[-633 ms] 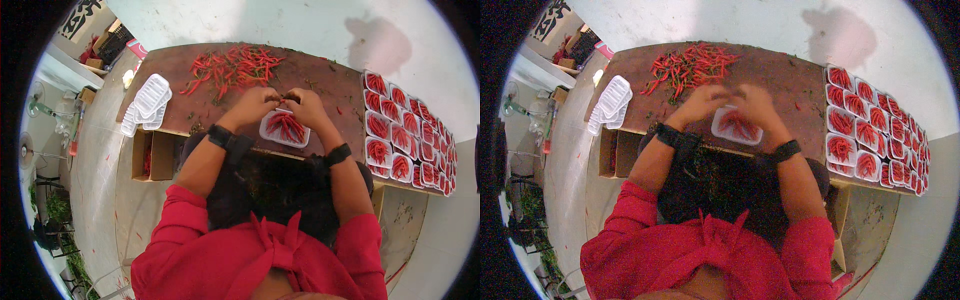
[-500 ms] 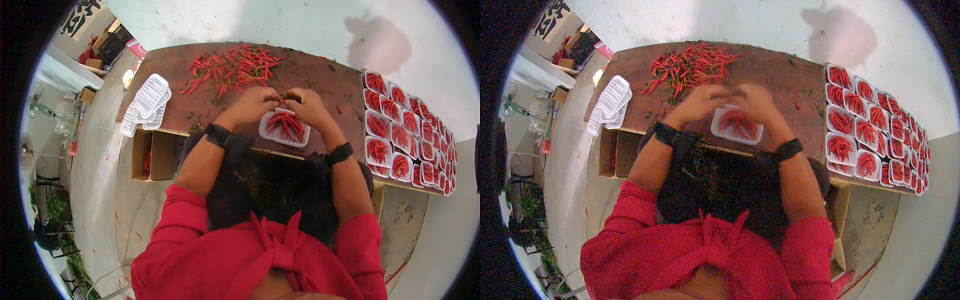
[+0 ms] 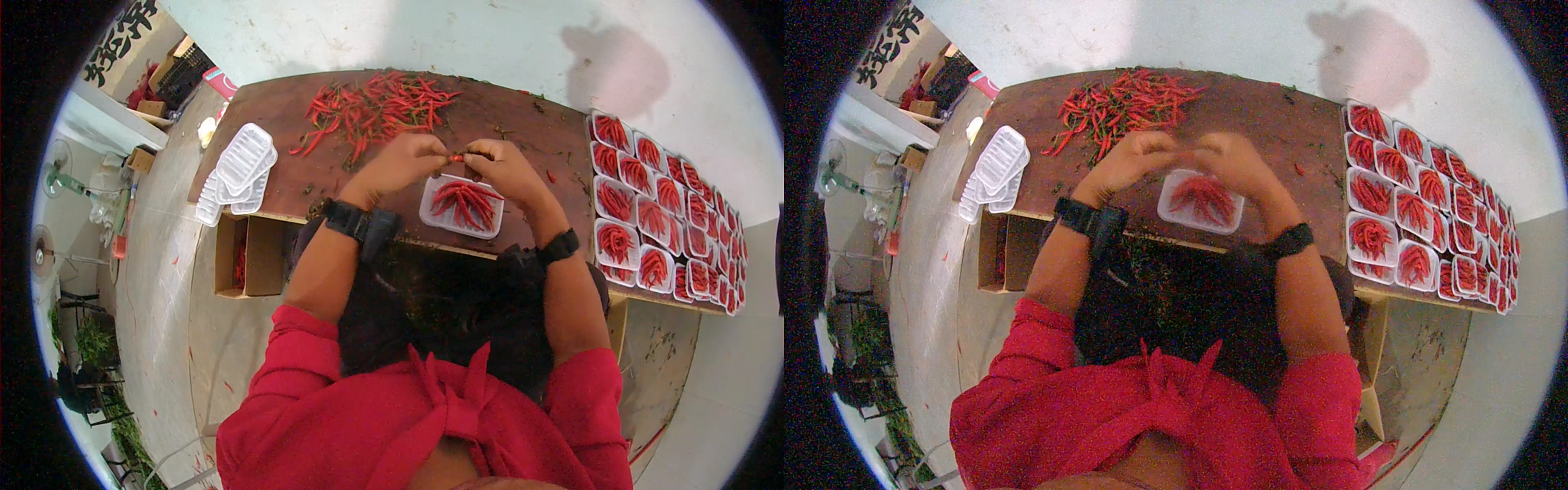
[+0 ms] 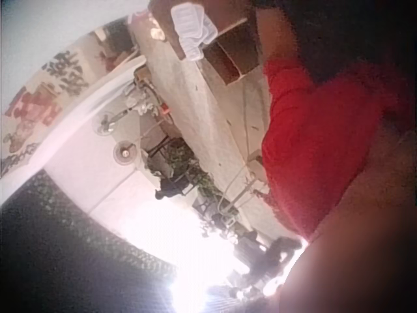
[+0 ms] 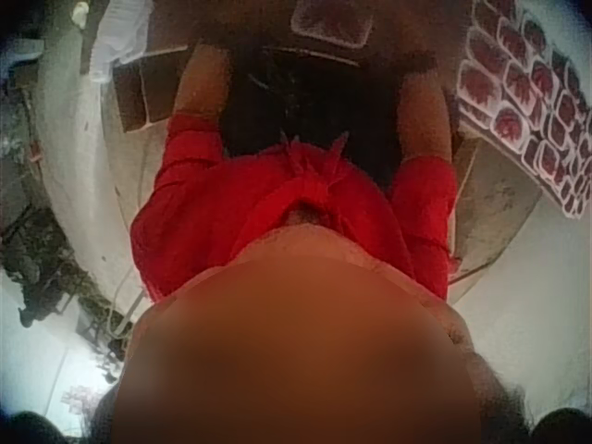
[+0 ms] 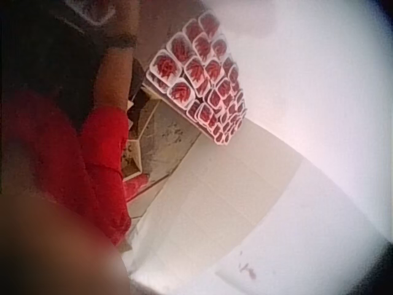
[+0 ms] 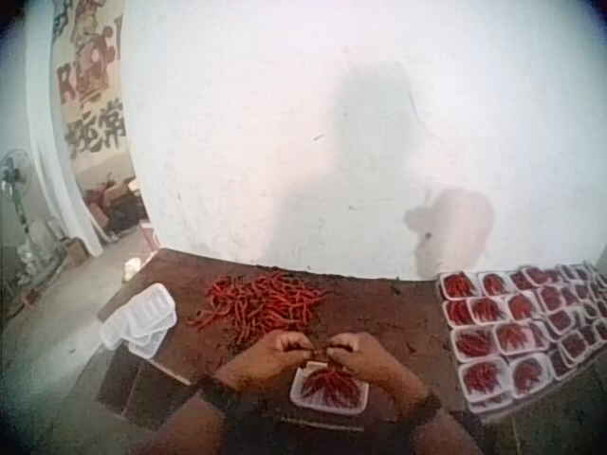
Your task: The person picks red chili peppers from a pile on a wooden table, removes the stems by hand, and places the peppers into small white plastic trays. The person continues filling one tray at a time and sets completed trays aside on the table.
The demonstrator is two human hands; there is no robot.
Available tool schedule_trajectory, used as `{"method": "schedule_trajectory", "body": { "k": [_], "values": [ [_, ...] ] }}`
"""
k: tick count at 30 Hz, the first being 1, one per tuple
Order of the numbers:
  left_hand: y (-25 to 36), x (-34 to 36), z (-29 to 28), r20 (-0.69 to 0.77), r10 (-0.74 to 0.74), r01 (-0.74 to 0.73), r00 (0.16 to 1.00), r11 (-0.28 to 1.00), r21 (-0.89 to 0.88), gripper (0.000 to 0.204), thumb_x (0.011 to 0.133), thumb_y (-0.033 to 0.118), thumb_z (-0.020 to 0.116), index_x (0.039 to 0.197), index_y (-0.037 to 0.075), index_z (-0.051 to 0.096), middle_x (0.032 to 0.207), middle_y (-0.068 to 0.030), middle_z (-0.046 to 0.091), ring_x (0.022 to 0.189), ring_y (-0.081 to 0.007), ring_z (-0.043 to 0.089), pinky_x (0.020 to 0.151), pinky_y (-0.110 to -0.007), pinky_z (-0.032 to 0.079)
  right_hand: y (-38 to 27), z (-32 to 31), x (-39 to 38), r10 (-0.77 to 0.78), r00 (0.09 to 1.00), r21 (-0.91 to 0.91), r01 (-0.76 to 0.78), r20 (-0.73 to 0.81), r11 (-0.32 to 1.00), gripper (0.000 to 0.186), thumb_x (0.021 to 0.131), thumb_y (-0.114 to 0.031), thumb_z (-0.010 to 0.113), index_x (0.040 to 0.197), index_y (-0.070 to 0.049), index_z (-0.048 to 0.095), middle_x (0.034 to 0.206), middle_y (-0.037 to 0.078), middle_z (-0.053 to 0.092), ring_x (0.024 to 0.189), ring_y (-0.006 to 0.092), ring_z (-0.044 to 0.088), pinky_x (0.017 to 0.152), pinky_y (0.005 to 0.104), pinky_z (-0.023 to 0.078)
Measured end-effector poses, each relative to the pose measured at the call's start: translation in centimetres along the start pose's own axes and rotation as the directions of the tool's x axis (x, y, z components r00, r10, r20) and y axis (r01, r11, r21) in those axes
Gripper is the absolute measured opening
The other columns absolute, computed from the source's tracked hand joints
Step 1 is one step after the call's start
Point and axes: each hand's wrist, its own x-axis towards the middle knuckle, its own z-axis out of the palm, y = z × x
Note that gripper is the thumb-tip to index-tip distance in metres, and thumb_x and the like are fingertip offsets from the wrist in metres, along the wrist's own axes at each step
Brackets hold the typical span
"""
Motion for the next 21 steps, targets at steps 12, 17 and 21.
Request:
{"method": "schedule_trajectory", "body": {
  "k": [12,17,21],
  "values": [
    [-2.0,0.8,-1.3,-0.496,0.188,-0.055,0.848,0.961,0.271,0.030,0.078,0.016,0.068,0.103,0.000,0.062,0.103,-0.0080,0.063,0.097,-0.0149,0.058,0.085,-0.030,0.046,0.5,-0.2,-0.1,0.119,0.989,0.129,-0.107,-0.090,0.986,0.027,0.088,-0.013,0.052,0.108,0.004,0.056,0.080,0.008,0.062,0.067,0.0125,0.058,0.062,0.0266,0.048],
    [-0.8,0.6,1.2,-0.233,0.083,-0.082,0.969,0.997,0.017,0.031,0.079,0.015,0.067,0.106,0.000,0.062,0.106,-0.0068,0.062,0.098,-0.0147,0.057,0.085,-0.030,0.046,0.7,0.8,0.2,0.078,0.993,0.133,-0.065,-0.091,0.989,0.029,0.089,-0.012,0.050,0.113,0.004,0.053,0.082,0.008,0.062,0.067,0.0129,0.058,0.062,0.0270,0.049],
    [-0.3,0.8,2.1,-0.122,0.188,-0.189,0.975,0.982,0.008,0.026,0.081,0.013,0.063,0.103,-0.001,0.062,0.098,-0.0088,0.064,0.090,-0.0147,0.060,0.079,-0.029,0.048,0.8,1.3,0.3,0.037,0.998,0.029,-0.036,-0.044,0.999,0.029,0.087,-0.010,0.051,0.113,0.004,0.054,0.083,0.009,0.063,0.069,0.0137,0.060,0.063,0.0271,0.050]
  ]
}}
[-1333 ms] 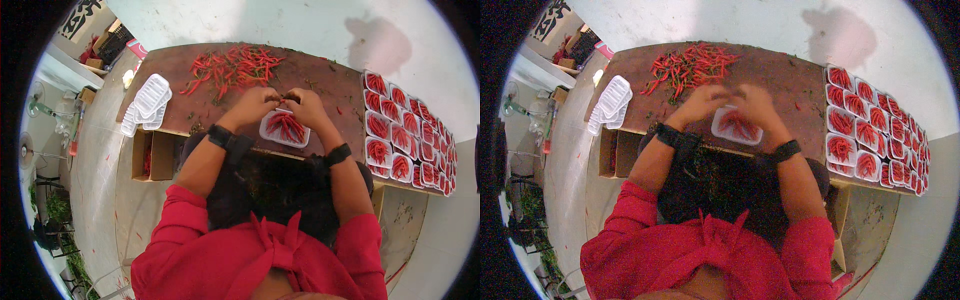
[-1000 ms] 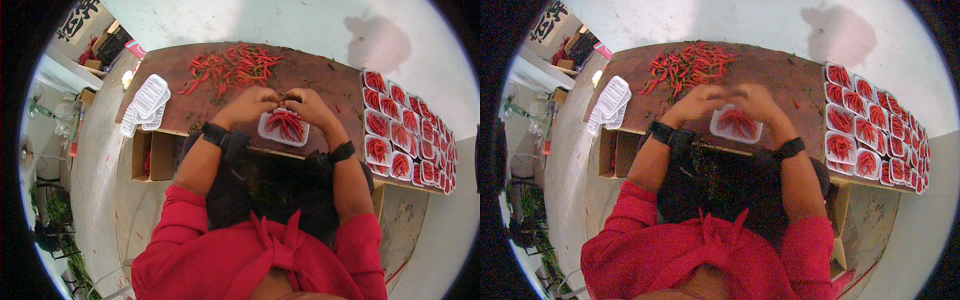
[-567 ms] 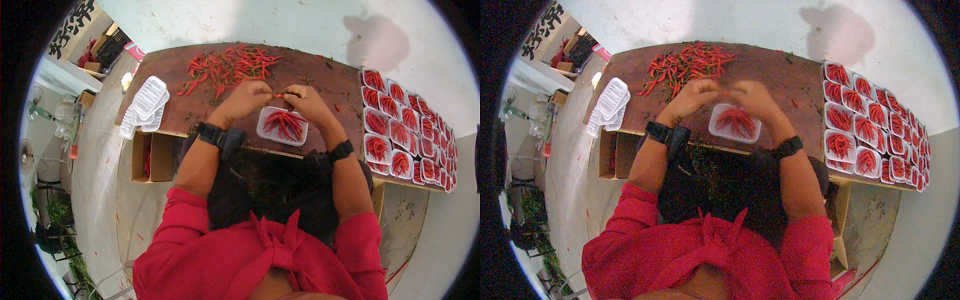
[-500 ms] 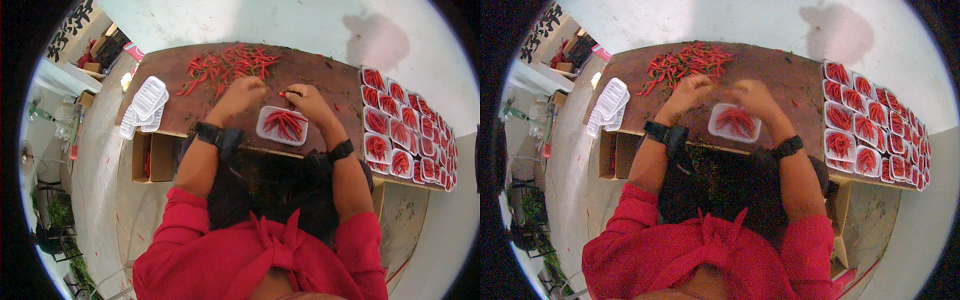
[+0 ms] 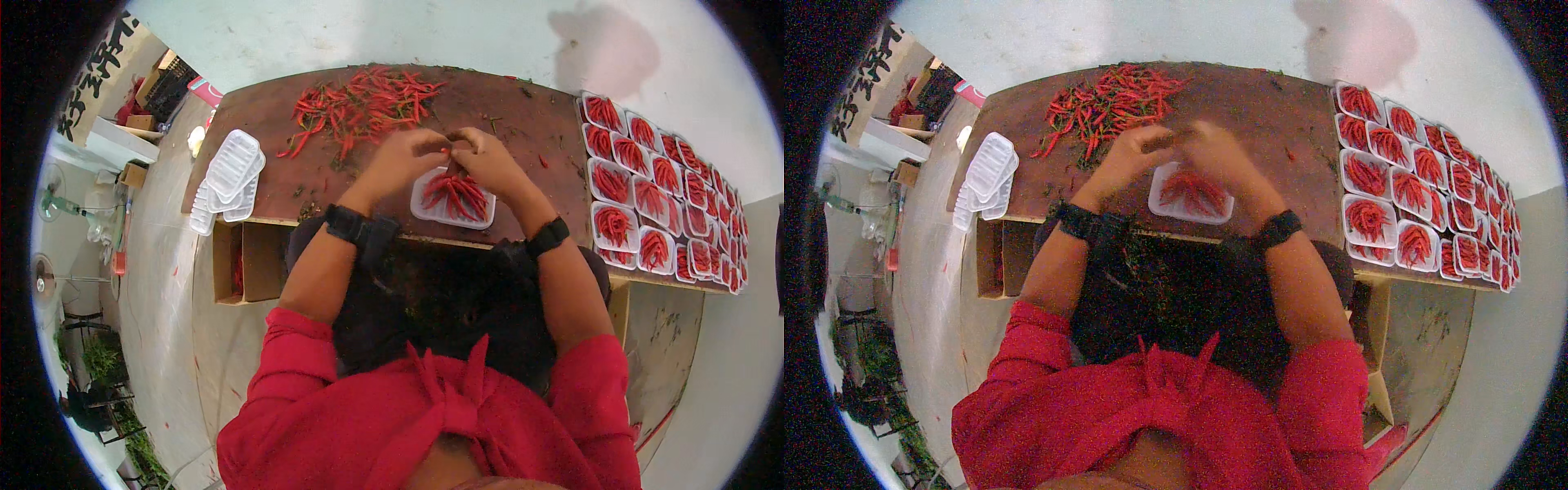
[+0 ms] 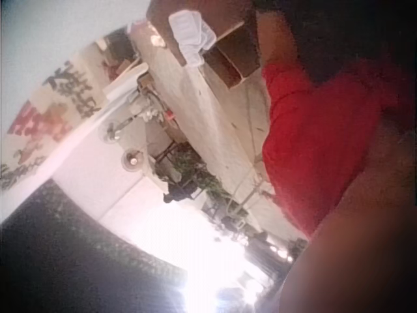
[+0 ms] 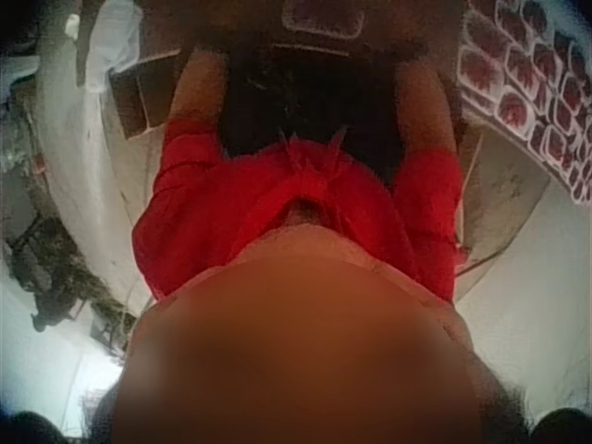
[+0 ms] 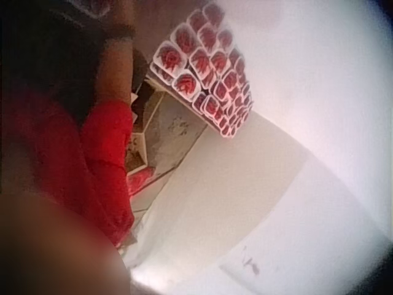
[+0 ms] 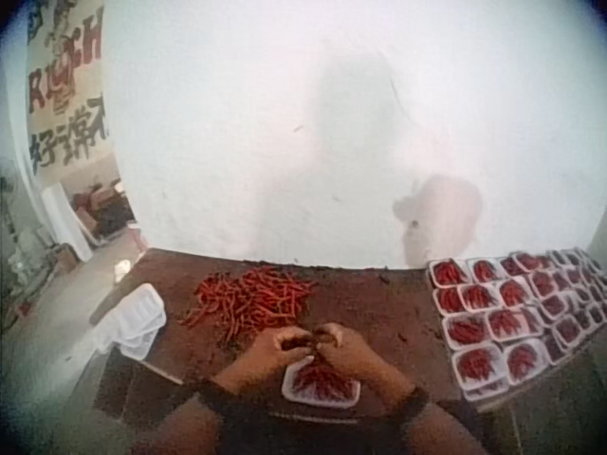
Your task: The person picks red chili peppers from a pile on a wooden table, removes the stems by hand, and places the peppers into small white plastic trays. The person continues filling one tray at a time and sets completed trays aside on the table.
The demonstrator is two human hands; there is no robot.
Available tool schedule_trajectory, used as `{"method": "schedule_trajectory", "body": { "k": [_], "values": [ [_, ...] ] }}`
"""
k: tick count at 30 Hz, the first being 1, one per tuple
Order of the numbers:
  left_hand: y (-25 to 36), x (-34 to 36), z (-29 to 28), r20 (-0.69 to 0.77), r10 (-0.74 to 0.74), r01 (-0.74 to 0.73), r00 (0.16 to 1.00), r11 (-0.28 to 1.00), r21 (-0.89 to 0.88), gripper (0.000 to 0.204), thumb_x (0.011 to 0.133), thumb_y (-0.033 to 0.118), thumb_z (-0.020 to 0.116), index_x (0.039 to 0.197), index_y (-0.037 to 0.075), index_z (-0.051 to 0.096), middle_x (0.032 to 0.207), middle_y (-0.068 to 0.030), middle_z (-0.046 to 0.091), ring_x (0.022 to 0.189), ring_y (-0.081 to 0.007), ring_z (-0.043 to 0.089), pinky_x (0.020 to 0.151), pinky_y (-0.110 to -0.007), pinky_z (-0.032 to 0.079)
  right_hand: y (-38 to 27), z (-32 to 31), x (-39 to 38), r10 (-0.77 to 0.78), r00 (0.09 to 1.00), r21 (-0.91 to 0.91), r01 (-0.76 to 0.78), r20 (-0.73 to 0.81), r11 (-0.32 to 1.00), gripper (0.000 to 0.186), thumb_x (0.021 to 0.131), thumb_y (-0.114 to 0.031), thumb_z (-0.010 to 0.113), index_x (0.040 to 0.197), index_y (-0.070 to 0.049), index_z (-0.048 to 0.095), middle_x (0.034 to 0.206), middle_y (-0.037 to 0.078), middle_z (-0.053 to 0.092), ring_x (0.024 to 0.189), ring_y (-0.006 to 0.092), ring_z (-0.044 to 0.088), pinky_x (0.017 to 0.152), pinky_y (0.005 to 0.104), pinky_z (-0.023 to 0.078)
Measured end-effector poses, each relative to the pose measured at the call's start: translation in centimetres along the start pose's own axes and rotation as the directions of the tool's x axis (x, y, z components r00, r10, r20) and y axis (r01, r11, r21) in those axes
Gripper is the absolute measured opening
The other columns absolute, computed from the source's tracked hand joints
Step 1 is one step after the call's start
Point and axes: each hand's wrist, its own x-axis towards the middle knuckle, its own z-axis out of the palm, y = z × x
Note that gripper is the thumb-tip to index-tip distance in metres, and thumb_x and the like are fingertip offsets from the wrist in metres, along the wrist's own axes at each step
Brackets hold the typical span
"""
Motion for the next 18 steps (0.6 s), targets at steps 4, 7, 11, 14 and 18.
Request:
{"method": "schedule_trajectory", "body": {
  "k": [4,7,11,14,18],
  "values": [
    [0.4,0.0,0.0,0.000,-0.060,0.060,0.998,0.990,0.127,0.021,0.082,0.011,0.061,0.098,-0.002,0.063,0.090,-0.0097,0.066,0.083,-0.0143,0.062,0.074,-0.029,0.049,-0.9,0.5,-0.2,0.084,0.996,-0.096,-0.086,-0.030,0.992,0.028,0.085,-0.011,0.054,0.107,0.006,0.057,0.083,0.012,0.065,0.069,0.0159,0.061,0.064,0.0280,0.050],
    [0.5,-0.4,-0.2,-0.050,-0.076,0.080,0.996,0.992,0.093,0.025,0.081,0.019,0.064,0.097,-0.001,0.062,0.088,-0.0075,0.064,0.082,-0.0120,0.058,0.074,-0.029,0.047,-1.9,0.6,-0.8,0.019,0.996,-0.216,-0.038,-0.089,0.976,0.027,0.083,-0.016,0.057,0.097,0.006,0.061,0.080,0.015,0.066,0.069,0.0191,0.063,0.065,0.0305,0.049],
    [0.0,-0.2,-0.2,-0.102,-0.024,0.036,0.994,0.991,0.126,0.023,0.081,0.017,0.063,0.095,0.000,0.063,0.087,-0.0079,0.064,0.082,-0.0124,0.058,0.074,-0.029,0.047,-2.8,0.2,-1.4,0.020,0.994,-0.253,-0.046,-0.106,0.966,0.029,0.079,-0.022,0.060,0.087,0.005,0.065,0.076,0.017,0.065,0.069,0.0229,0.064,0.067,0.0345,0.049],
    [-0.6,0.0,-0.1,-0.109,-0.005,0.018,0.994,0.993,0.120,0.022,0.080,0.017,0.064,0.095,0.001,0.063,0.088,-0.0077,0.064,0.083,-0.0127,0.058,0.075,-0.029,0.047,-2.8,-0.1,-1.6,0.053,0.995,-0.276,-0.074,-0.082,0.958,0.030,0.078,-0.023,0.061,0.089,0.004,0.066,0.077,0.017,0.065,0.070,0.0235,0.063,0.068,0.0351,0.048],
    [-0.8,0.1,0.1,-0.107,-0.023,0.034,0.994,0.994,0.107,0.023,0.078,0.018,0.066,0.094,0.001,0.063,0.090,-0.0070,0.063,0.084,-0.0132,0.058,0.077,-0.029,0.046,-2.6,0.2,-1.7,0.081,0.996,-0.257,-0.088,-0.036,0.962,0.030,0.076,-0.023,0.061,0.090,0.003,0.066,0.078,0.019,0.065,0.072,0.0248,0.063,0.070,0.0351,0.048]
  ]
}}
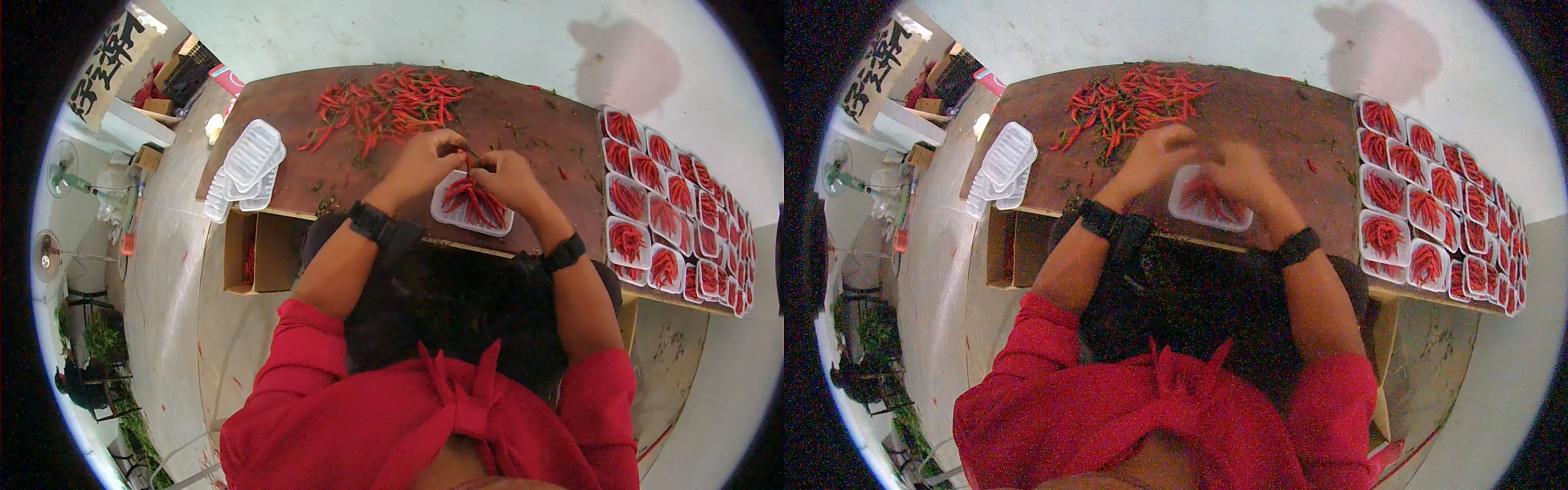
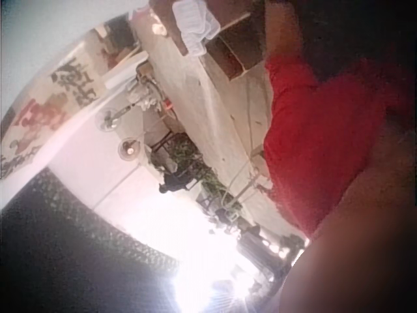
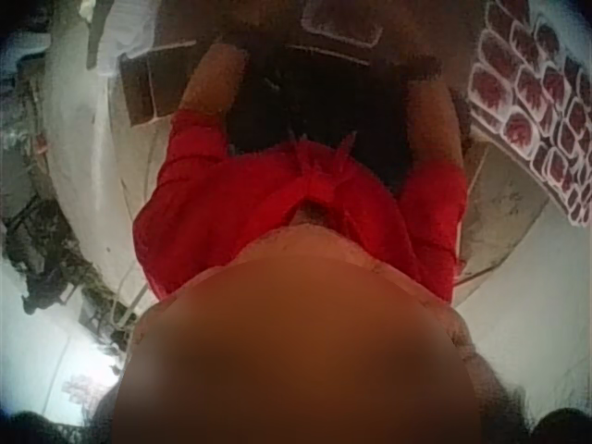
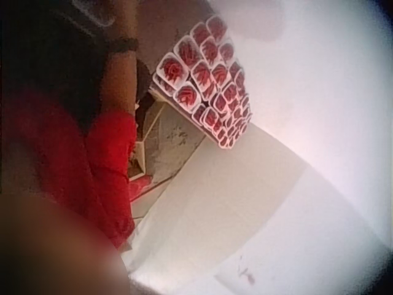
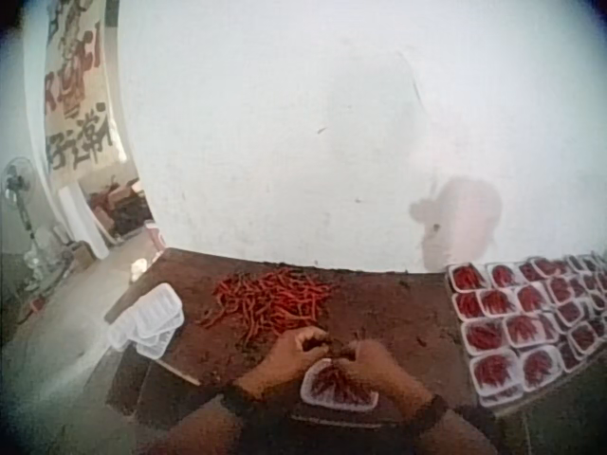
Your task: The person picks red chili peppers from a pile on a wooden table, removes the stems by hand, and places the peppers into small white plastic trays. The person continues filling one tray at a time and sets completed trays aside on the table.
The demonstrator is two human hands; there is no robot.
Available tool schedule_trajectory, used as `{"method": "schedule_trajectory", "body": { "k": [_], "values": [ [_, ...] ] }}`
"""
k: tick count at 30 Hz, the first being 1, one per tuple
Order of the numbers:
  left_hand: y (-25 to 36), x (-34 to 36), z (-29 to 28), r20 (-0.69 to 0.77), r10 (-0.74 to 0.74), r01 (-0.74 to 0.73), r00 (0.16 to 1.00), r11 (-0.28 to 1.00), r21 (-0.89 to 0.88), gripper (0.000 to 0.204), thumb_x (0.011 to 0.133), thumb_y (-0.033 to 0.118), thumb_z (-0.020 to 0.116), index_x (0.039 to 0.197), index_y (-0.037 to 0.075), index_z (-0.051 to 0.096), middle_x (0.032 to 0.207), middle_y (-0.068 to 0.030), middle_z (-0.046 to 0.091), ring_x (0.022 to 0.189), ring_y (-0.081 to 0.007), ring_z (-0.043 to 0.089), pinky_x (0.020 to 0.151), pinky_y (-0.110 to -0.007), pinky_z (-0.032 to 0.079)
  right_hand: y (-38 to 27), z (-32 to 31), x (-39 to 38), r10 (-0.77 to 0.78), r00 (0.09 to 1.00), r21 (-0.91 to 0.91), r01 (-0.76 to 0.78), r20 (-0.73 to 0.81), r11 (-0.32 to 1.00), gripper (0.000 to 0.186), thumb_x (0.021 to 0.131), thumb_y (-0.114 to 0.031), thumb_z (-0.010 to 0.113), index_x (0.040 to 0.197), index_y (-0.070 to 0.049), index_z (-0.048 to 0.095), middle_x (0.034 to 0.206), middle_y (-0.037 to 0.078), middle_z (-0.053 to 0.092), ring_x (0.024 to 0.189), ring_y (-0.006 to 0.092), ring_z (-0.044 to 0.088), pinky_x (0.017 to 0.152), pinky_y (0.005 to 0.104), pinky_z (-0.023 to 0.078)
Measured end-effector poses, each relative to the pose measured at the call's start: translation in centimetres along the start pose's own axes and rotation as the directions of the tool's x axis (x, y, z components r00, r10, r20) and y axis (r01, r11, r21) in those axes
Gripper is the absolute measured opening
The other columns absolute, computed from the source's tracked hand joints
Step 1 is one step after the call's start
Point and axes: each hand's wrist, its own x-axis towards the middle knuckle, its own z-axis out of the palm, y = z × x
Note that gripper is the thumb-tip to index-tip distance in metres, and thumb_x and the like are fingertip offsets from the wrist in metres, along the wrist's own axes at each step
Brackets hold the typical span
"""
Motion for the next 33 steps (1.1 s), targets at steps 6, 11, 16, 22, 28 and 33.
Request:
{"method": "schedule_trajectory", "body": {
  "k": [6,11,16,22,28,33],
  "values": [
    [0.7,-0.2,-0.1,0.008,0.009,-0.008,1.000,0.999,-0.047,0.026,0.077,0.018,0.068,0.096,0.001,0.064,0.092,-0.0066,0.064,0.087,-0.0139,0.058,0.079,-0.029,0.046,0.1,0.2,0.0,0.010,1.000,0.039,-0.009,-0.005,0.999,0.028,0.075,-0.020,0.061,0.089,0.004,0.066,0.079,0.019,0.065,0.074,0.0248,0.064,0.070,0.0352,0.048],
    [1.1,-0.3,-0.1,0.069,-0.074,0.083,0.995,0.988,-0.131,0.026,0.078,0.017,0.067,0.097,0.001,0.064,0.097,-0.0066,0.064,0.090,-0.0141,0.059,0.082,-0.029,0.046,0.7,0.1,0.2,-0.029,0.999,-0.029,0.029,0.025,0.999,0.025,0.076,-0.017,0.060,0.085,0.005,0.066,0.074,0.015,0.065,0.070,0.0205,0.062,0.066,0.0347,0.047],
    [1.1,-0.1,-0.4,0.146,-0.048,0.074,0.988,0.981,-0.179,0.024,0.079,0.016,0.065,0.097,0.000,0.064,0.096,-0.0063,0.065,0.091,-0.0136,0.058,0.084,-0.028,0.045,0.8,-0.2,0.3,0.071,0.978,0.270,-0.124,0.195,0.955,0.020,0.078,-0.014,0.058,0.082,0.005,0.065,0.069,0.008,0.062,0.064,0.0131,0.057,0.060,0.0297,0.046],
    [0.9,-0.1,-0.4,0.181,-0.075,0.103,0.981,0.983,-0.150,0.023,0.080,0.015,0.063,0.098,0.001,0.063,0.095,-0.0032,0.063,0.088,-0.0119,0.057,0.081,-0.027,0.045,1.0,-0.4,-0.1,0.030,0.969,0.311,-0.109,0.247,0.944,0.022,0.080,-0.018,0.056,0.087,0.000,0.066,0.068,0.010,0.065,0.053,0.0157,0.060,0.048,0.0307,0.047],
    [0.7,0.1,0.0,0.207,-0.053,0.085,0.977,0.986,-0.145,0.026,0.082,0.016,0.063,0.104,0.001,0.062,0.096,-0.0034,0.063,0.088,-0.0120,0.057,0.081,-0.027,0.045,1.8,0.1,0.2,-0.024,0.976,0.277,-0.038,0.217,0.960,0.023,0.078,-0.020,0.056,0.090,-0.004,0.069,0.067,0.011,0.067,0.048,0.0180,0.061,0.042,0.0341,0.048],
    [0.2,0.3,0.7,0.194,-0.034,0.038,0.980,0.999,-0.017,0.029,0.081,0.016,0.065,0.106,0.000,0.061,0.098,-0.0042,0.064,0.090,-0.0125,0.058,0.080,-0.028,0.047,1.5,-0.5,-0.1,0.100,0.951,0.193,-0.162,0.294,0.968,0.019,0.076,-0.014,0.059,0.080,0.003,0.066,0.066,0.009,0.063,0.060,0.0148,0.058,0.057,0.0303,0.046]
  ]
}}
